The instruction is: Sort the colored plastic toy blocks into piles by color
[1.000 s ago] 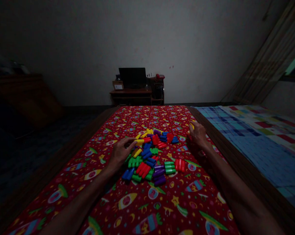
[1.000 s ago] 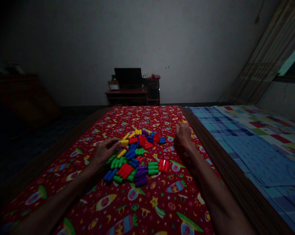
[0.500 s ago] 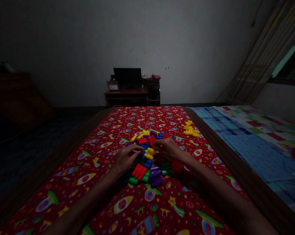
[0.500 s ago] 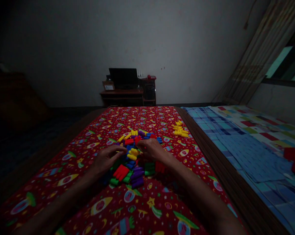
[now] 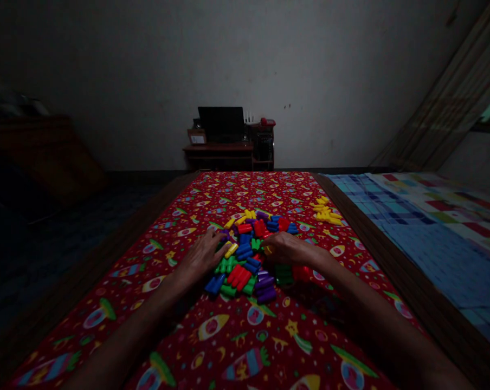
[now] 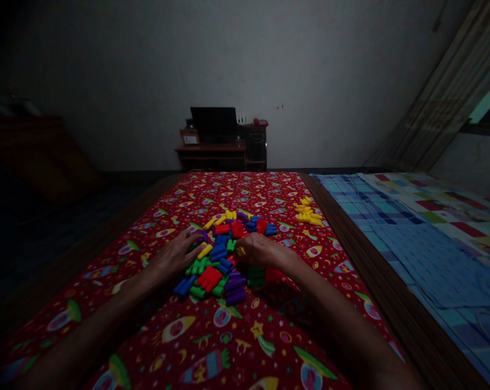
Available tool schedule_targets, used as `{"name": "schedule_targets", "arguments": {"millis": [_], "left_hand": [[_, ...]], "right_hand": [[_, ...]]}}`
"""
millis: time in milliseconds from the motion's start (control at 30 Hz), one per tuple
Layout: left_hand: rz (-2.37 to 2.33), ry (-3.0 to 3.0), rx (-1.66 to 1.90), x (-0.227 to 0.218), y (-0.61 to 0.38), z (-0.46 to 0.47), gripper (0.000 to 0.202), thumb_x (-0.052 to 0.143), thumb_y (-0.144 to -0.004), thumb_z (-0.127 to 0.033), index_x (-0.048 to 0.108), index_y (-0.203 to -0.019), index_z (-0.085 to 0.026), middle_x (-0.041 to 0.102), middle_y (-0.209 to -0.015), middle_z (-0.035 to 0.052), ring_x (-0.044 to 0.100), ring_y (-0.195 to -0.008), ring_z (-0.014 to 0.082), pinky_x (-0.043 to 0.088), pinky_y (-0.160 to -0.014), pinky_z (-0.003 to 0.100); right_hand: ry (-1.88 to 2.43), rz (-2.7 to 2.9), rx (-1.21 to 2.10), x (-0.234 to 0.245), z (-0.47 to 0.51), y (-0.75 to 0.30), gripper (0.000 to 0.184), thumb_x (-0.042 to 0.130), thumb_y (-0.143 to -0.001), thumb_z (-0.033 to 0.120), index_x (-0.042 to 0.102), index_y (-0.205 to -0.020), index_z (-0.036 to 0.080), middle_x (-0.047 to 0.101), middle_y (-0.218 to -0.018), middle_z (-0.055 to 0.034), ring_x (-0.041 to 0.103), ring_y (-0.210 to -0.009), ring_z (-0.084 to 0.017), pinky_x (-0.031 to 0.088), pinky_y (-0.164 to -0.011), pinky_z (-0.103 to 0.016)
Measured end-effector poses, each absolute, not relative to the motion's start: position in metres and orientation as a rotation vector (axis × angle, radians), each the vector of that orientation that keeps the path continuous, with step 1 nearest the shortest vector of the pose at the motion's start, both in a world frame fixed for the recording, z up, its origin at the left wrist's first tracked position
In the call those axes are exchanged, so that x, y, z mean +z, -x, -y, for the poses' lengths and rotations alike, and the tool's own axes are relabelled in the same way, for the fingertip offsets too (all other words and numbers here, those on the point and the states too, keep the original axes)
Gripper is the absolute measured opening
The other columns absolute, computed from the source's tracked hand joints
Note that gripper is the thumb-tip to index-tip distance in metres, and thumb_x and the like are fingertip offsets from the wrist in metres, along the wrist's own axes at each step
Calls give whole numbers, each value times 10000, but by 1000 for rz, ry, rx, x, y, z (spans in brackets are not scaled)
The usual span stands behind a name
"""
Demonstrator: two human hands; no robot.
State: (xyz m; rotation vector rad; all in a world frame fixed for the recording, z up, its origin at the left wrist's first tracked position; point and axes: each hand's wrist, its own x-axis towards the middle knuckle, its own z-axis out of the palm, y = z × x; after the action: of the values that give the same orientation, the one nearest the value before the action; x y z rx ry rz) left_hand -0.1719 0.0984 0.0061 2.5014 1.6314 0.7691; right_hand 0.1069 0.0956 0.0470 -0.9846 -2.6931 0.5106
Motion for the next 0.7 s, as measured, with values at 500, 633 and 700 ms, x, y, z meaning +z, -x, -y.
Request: {"name": "schedule_targets", "arguments": {"millis": [500,633,700], "left_hand": [[-1575,-2199,548,34,161,-93,379,497,-786,-460,693,-989,-207,730,-871,51,664,-791,227,473,-698,292],[-1510,-2151,499,33,161,-93,446,588,-712,-458,682,-1065,-201,704,-782,21,650,-728,213,462,-627,273],[-1463,-2100,518,31,160,-94,469,618,-671,-421,677,-1075,-193,675,-725,-2,628,-663,189,457,-591,263]], "right_hand": [[1827,1558,-7,27,-166,-240,316,534,-863,302,762,-913,90,752,-907,-154,694,-795,-226,464,-687,-269],[1804,1518,-61,23,-169,-245,363,482,-874,303,747,-1008,94,745,-978,-170,696,-867,-259,497,-770,-320],[1772,1531,-94,29,-168,-236,342,497,-857,279,749,-1012,108,745,-994,-162,692,-909,-266,496,-816,-336]]}}
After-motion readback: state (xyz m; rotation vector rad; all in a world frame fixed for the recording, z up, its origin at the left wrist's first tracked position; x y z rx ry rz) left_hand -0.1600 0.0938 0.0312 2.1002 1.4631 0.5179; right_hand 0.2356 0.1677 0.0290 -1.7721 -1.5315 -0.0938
